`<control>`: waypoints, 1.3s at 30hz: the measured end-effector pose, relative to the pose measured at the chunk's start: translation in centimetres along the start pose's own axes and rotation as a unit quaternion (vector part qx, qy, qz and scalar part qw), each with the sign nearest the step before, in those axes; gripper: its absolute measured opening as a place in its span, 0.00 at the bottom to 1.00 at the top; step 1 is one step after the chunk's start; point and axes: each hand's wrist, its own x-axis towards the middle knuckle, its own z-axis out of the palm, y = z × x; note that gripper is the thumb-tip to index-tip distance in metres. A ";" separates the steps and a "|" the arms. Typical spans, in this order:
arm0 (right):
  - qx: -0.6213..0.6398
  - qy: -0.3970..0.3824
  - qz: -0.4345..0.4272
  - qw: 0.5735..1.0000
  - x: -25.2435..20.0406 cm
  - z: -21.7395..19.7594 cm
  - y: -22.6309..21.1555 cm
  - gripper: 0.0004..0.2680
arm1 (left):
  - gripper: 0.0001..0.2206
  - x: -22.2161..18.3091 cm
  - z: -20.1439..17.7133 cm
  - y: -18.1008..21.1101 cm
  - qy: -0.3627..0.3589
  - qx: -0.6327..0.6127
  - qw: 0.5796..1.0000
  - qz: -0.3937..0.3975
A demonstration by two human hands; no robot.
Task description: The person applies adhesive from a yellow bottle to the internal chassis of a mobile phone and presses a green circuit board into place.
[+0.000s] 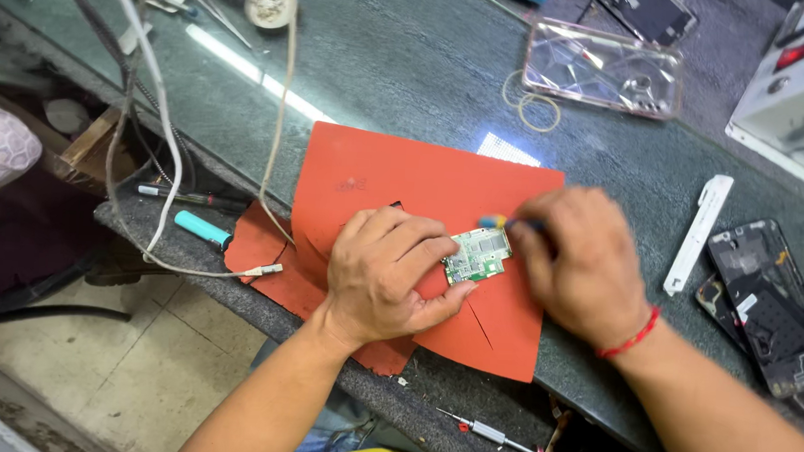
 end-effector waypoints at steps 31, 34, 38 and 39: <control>-0.038 -0.019 0.011 0.999 -0.9 1.4 1.5 0.05 | 0.17 -1.4 -0.7 0.2 0.037 0.013 0.999 -0.018; -0.048 -0.022 0.028 0.998 -1.2 1.8 1.9 0.05 | 0.17 -1.7 -0.6 0.2 0.038 0.005 0.999 -0.022; -0.056 -0.027 0.028 0.998 -1.1 1.8 2.0 0.06 | 0.17 -1.7 -0.5 0.2 0.044 -0.003 0.999 -0.022; -0.057 -0.032 0.036 0.997 -1.0 1.8 2.0 0.06 | 0.17 -1.7 -0.5 0.1 0.045 -0.002 0.999 -0.021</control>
